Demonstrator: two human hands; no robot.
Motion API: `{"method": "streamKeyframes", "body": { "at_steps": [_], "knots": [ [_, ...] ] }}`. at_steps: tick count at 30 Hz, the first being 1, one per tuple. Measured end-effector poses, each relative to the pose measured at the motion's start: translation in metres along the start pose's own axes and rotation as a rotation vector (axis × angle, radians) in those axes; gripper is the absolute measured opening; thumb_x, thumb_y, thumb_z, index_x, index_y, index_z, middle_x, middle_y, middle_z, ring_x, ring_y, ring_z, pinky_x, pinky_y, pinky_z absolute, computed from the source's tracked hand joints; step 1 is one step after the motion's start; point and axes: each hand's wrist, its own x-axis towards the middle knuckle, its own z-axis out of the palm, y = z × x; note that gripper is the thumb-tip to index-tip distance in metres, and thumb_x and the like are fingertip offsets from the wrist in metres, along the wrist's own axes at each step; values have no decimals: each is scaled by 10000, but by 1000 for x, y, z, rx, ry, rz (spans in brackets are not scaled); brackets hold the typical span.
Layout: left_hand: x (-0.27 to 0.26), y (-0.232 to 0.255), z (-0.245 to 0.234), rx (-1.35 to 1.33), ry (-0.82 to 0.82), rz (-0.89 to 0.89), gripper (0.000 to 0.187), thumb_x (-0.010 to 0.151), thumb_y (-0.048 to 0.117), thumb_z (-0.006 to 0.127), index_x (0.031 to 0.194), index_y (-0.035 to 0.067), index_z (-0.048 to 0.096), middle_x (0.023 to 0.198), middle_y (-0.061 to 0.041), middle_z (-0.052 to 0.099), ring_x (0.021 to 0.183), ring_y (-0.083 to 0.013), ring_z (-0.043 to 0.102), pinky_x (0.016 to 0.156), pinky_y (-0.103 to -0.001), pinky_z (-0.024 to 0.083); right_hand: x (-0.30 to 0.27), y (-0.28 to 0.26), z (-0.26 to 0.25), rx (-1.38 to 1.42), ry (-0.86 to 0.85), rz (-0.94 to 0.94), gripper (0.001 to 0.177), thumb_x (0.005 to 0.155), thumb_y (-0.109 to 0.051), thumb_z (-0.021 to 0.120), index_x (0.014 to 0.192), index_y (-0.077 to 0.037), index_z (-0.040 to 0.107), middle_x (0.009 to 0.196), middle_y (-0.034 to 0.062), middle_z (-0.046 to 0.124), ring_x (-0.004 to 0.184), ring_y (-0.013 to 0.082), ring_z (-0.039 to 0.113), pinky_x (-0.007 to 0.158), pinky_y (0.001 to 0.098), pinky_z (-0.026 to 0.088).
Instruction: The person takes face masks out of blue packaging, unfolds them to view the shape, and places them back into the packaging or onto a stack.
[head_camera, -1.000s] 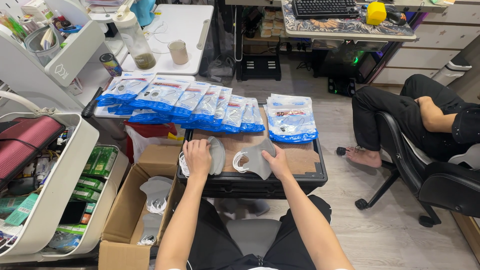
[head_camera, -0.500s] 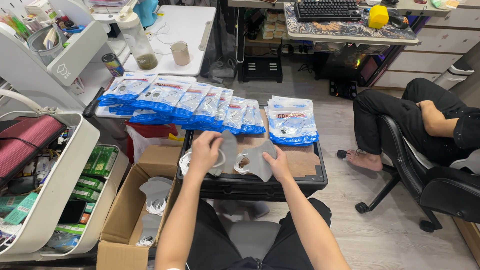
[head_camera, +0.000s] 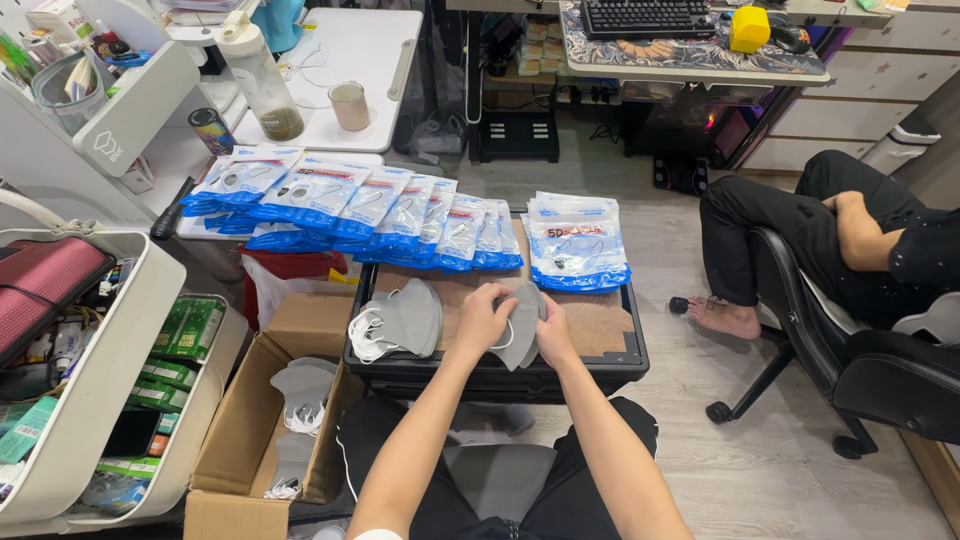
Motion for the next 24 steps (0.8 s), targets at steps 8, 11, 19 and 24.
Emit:
{"method": "streamKeyframes", "body": {
  "at_steps": [8, 11, 19, 24],
  "knots": [
    [-6, 9, 11, 138, 55, 44, 188, 974, 272, 686, 1075, 116, 712, 933, -83, 704, 939, -288, 733, 835, -412, 600, 23, 52, -14, 164, -33, 15, 248, 995, -256, 609, 1123, -83, 733, 990, 89, 740, 944, 158, 642, 902, 337, 524],
    [-7, 8, 16, 175, 78, 61, 180, 984, 273, 672, 1066, 114, 697, 909, -66, 682, 919, -275, 732, 819, -399, 600, 22, 50, -14, 181, -37, -9, 345, 1043, -313, 490, 1137, -81, 727, 1015, 95, 733, 956, 158, 629, 909, 320, 515],
    [-8, -8, 31, 271, 149, 122, 176, 1000, 309, 650, 1059, 143, 658, 885, -27, 620, 902, -228, 702, 800, -349, 584, 13, 29, -15, 136, -76, -29, 210, 927, -243, 684, 1067, -91, 718, 890, 13, 712, 845, 106, 644, 762, 273, 554],
    [-8, 29, -3, 366, 35, 52, 342, 967, 388, 673, 1181, 121, 666, 1038, -46, 585, 1095, -273, 597, 931, -415, 498, 3, 2, -7, 107, -56, -11, 207, 850, -39, 748, 1054, -57, 723, 871, 36, 732, 811, 125, 658, 702, 267, 545]
  ]
}}
